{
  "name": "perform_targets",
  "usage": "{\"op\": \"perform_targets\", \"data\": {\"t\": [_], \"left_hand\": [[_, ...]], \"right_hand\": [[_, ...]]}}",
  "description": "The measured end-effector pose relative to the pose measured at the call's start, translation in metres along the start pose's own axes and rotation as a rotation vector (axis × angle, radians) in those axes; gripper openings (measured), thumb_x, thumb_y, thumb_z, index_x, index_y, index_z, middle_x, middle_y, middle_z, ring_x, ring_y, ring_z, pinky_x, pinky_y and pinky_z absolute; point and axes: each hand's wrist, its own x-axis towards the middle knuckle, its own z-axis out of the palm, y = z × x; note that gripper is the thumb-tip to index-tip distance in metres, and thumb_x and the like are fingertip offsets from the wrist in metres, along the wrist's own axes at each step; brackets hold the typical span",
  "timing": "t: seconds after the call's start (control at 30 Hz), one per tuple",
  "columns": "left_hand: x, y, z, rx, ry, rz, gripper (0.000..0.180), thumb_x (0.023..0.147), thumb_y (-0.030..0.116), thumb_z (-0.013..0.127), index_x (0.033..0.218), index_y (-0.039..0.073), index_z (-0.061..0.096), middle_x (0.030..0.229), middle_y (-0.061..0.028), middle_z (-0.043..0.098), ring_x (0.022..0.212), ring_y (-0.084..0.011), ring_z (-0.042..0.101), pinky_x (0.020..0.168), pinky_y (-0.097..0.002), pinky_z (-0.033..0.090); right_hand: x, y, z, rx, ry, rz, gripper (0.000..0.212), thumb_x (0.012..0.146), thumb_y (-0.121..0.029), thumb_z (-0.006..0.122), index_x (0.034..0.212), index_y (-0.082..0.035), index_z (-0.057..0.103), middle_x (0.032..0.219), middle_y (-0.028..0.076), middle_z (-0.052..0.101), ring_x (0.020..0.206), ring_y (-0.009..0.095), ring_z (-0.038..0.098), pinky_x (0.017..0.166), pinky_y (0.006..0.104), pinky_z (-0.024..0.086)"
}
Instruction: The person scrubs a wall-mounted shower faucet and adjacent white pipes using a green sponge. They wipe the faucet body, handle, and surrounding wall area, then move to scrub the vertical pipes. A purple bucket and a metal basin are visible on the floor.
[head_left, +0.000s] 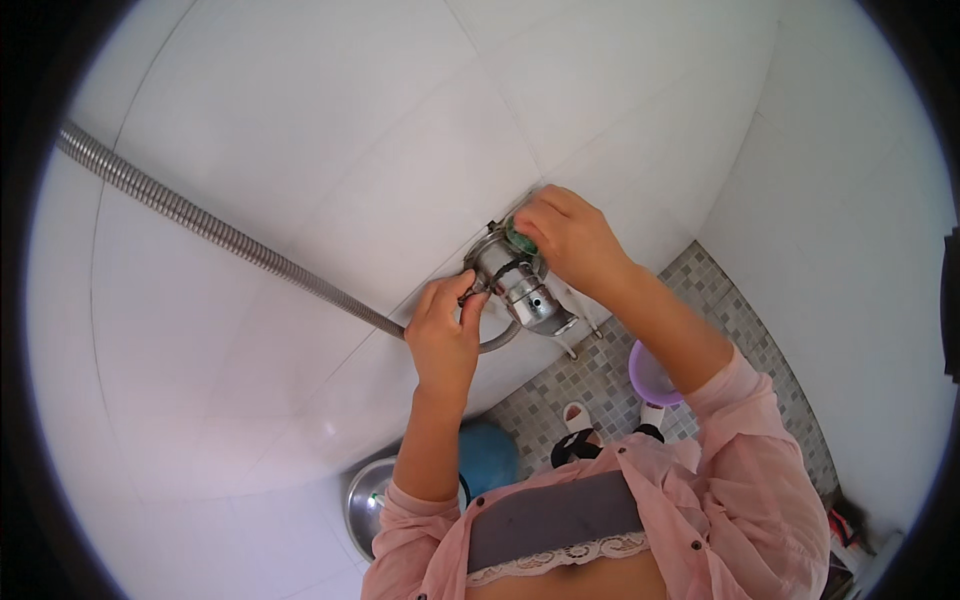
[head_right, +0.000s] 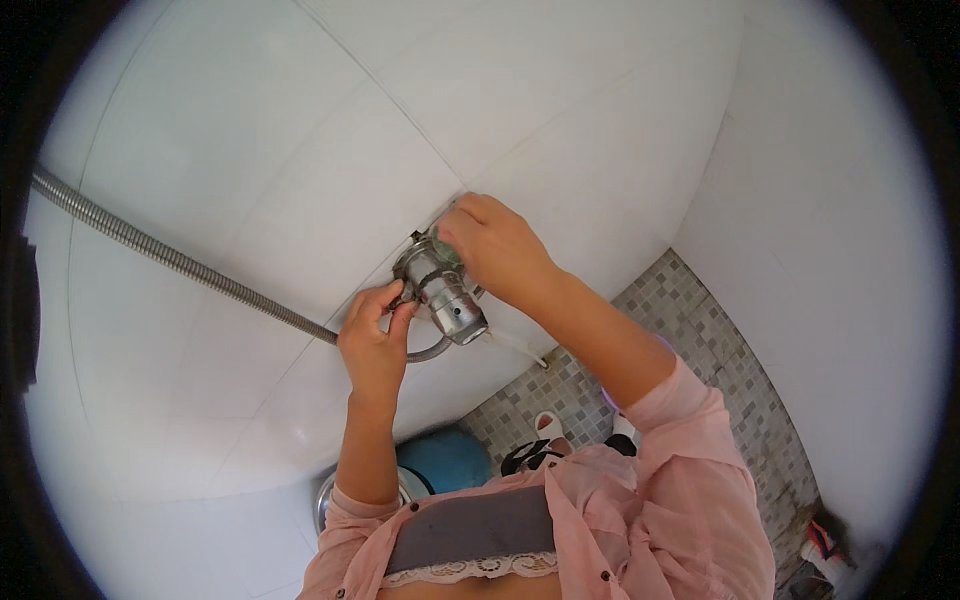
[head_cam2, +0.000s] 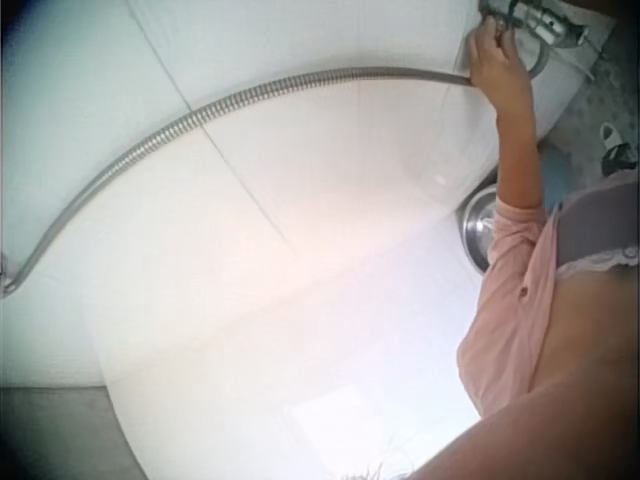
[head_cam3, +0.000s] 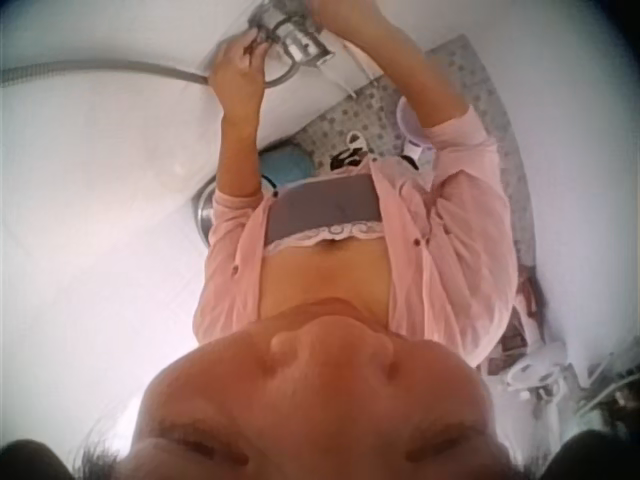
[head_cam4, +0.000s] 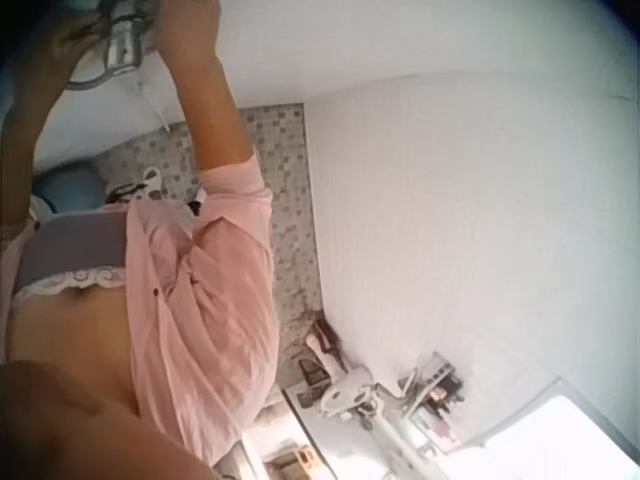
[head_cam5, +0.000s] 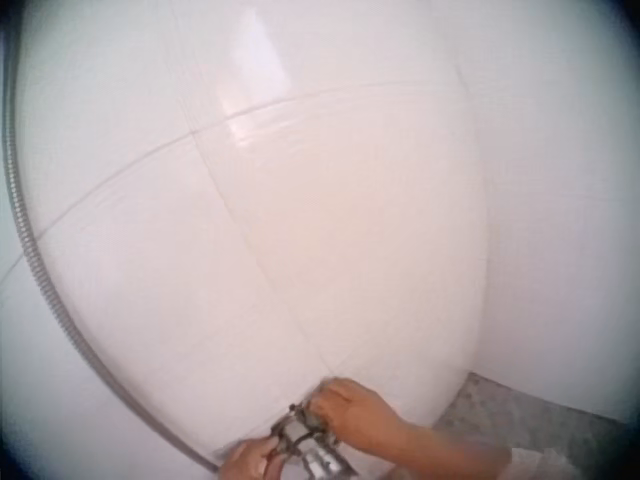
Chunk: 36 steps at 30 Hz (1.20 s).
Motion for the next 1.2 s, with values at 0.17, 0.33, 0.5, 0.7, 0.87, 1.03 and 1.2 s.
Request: {"op": "perform_targets", "data": {"t": [0.17,0.33,0.5,0.7,0.87,1.03,1.2], "left_hand": [[0.000,-0.003,-0.002,-0.005,0.007,0.000,0.026,0.075,0.006,0.078,0.100,0.005,0.069,0.090,-0.0088,0.067,0.078,-0.0237,0.067,0.069,-0.0320,0.054],[0.003,0.003,-0.004,-0.023,-0.023,-0.035,0.026,0.075,0.007,0.078,0.100,0.004,0.069,0.090,-0.0087,0.067,0.079,-0.0233,0.067,0.069,-0.0318,0.054],[0.002,0.000,-0.005,-0.014,-0.024,-0.038,0.026,0.076,0.007,0.078,0.100,0.005,0.069,0.090,-0.0083,0.067,0.079,-0.0229,0.067,0.069,-0.0322,0.054],[0.002,0.002,-0.004,0.018,-0.050,-0.033,0.025,0.076,0.009,0.078,0.100,0.005,0.069,0.090,-0.0080,0.067,0.079,-0.0236,0.067,0.068,-0.0327,0.054],[0.003,0.004,-0.004,0.010,-0.066,-0.027,0.025,0.077,0.010,0.077,0.100,0.005,0.069,0.092,-0.0084,0.067,0.079,-0.0242,0.067,0.069,-0.0333,0.054],[0.003,-0.001,-0.006,0.036,-0.058,-0.019,0.025,0.077,0.011,0.077,0.100,0.005,0.069,0.093,-0.0092,0.067,0.080,-0.0249,0.067,0.069,-0.0340,0.054],[0.006,0.003,-0.004,0.010,-0.073,-0.019,0.026,0.077,0.009,0.077,0.101,0.004,0.068,0.092,-0.0094,0.067,0.079,-0.0250,0.067,0.069,-0.0338,0.053]], "right_hand": [[-0.026,0.011,-0.007,0.049,0.042,-0.038,0.011,0.083,-0.004,0.068,0.093,-0.004,0.065,0.083,0.009,0.058,0.073,0.028,0.058,0.063,0.0357,0.049],[-0.037,0.017,-0.017,0.202,0.111,0.298,0.011,0.087,-0.004,0.066,0.098,-0.004,0.066,0.085,0.008,0.060,0.073,0.023,0.059,0.063,0.0319,0.049],[-0.024,-0.003,-0.003,0.251,-0.020,0.318,0.013,0.088,-0.007,0.064,0.101,-0.007,0.065,0.084,0.010,0.059,0.077,0.026,0.060,0.068,0.0343,0.050],[0.012,0.008,-0.016,0.075,-0.310,0.222,0.008,0.085,-0.009,0.062,0.092,-0.005,0.064,0.077,0.011,0.058,0.071,0.028,0.060,0.066,0.0366,0.050],[0.011,-0.002,-0.015,-0.020,-0.274,0.176,0.004,0.085,-0.008,0.060,0.085,-0.004,0.061,0.079,0.012,0.059,0.071,0.033,0.060,0.063,0.0399,0.049],[0.002,-0.004,-0.018,0.029,-0.257,0.196,0.004,0.086,-0.009,0.060,0.086,-0.005,0.062,0.081,0.012,0.059,0.071,0.032,0.059,0.063,0.0398,0.049],[0.002,-0.003,-0.017,-0.036,-0.225,0.174,0.003,0.086,-0.009,0.062,0.086,-0.006,0.061,0.082,0.011,0.057,0.071,0.031,0.059,0.063,0.0395,0.048]]}}
